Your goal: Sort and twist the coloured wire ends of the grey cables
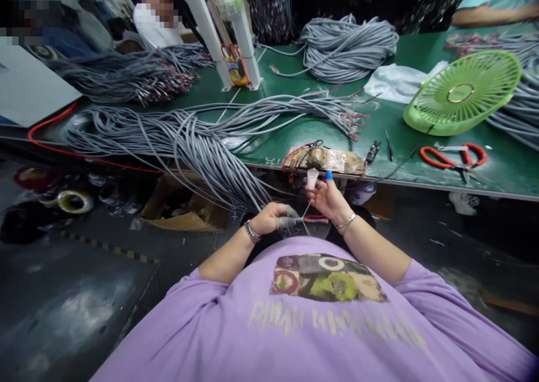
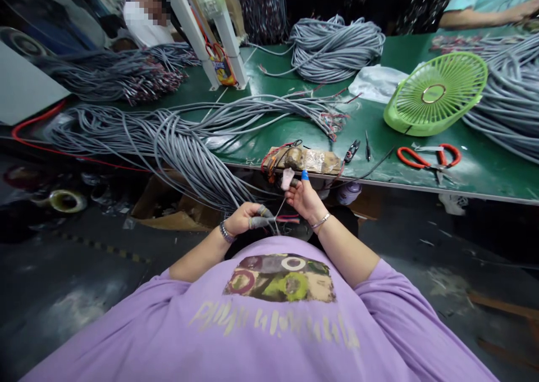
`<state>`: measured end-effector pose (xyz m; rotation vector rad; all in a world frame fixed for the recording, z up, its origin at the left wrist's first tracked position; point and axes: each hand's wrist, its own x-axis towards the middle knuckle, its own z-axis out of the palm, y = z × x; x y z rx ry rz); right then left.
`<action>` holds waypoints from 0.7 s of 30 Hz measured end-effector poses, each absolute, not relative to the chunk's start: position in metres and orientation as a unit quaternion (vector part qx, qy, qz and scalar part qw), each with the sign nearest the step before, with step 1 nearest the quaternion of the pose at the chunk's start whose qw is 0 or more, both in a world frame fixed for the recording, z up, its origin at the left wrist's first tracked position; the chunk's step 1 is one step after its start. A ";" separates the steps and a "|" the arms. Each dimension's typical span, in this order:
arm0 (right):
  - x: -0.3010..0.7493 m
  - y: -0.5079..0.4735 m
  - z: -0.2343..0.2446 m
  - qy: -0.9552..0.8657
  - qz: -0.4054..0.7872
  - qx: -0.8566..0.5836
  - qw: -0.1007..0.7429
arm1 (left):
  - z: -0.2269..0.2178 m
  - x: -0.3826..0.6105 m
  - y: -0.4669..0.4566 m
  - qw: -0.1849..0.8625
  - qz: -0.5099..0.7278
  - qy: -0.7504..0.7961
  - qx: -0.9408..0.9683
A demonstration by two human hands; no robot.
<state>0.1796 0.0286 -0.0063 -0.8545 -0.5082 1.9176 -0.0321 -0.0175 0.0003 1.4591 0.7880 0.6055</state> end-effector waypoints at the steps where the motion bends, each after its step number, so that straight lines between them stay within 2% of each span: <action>1: 0.180 0.028 -0.006 -0.214 0.778 -0.354 0.472 | -0.006 -0.036 -0.021 0.620 0.234 0.347 0.663; 4: 0.182 0.023 -0.005 -0.252 0.748 -0.384 0.479 | -0.025 -0.046 -0.025 0.509 0.173 0.417 0.733; 7: 0.189 0.019 -0.005 -0.349 0.662 -0.438 0.498 | -0.031 -0.053 -0.020 0.394 0.146 0.447 0.790; 11: 0.218 0.032 0.006 -0.505 0.464 -0.483 0.545 | -0.006 -0.057 0.000 0.401 0.192 0.406 0.798; 14: 0.243 0.054 0.024 -0.612 0.285 -0.523 0.521 | 0.025 -0.056 0.030 0.367 0.291 0.411 0.782; 17: 0.258 0.073 0.039 -0.675 0.202 -0.544 0.457 | 0.058 -0.056 0.076 0.223 0.363 0.446 0.787; 21: 0.265 0.080 0.042 -0.643 0.290 -0.544 0.455 | 0.100 -0.059 0.144 -0.047 0.306 0.537 0.785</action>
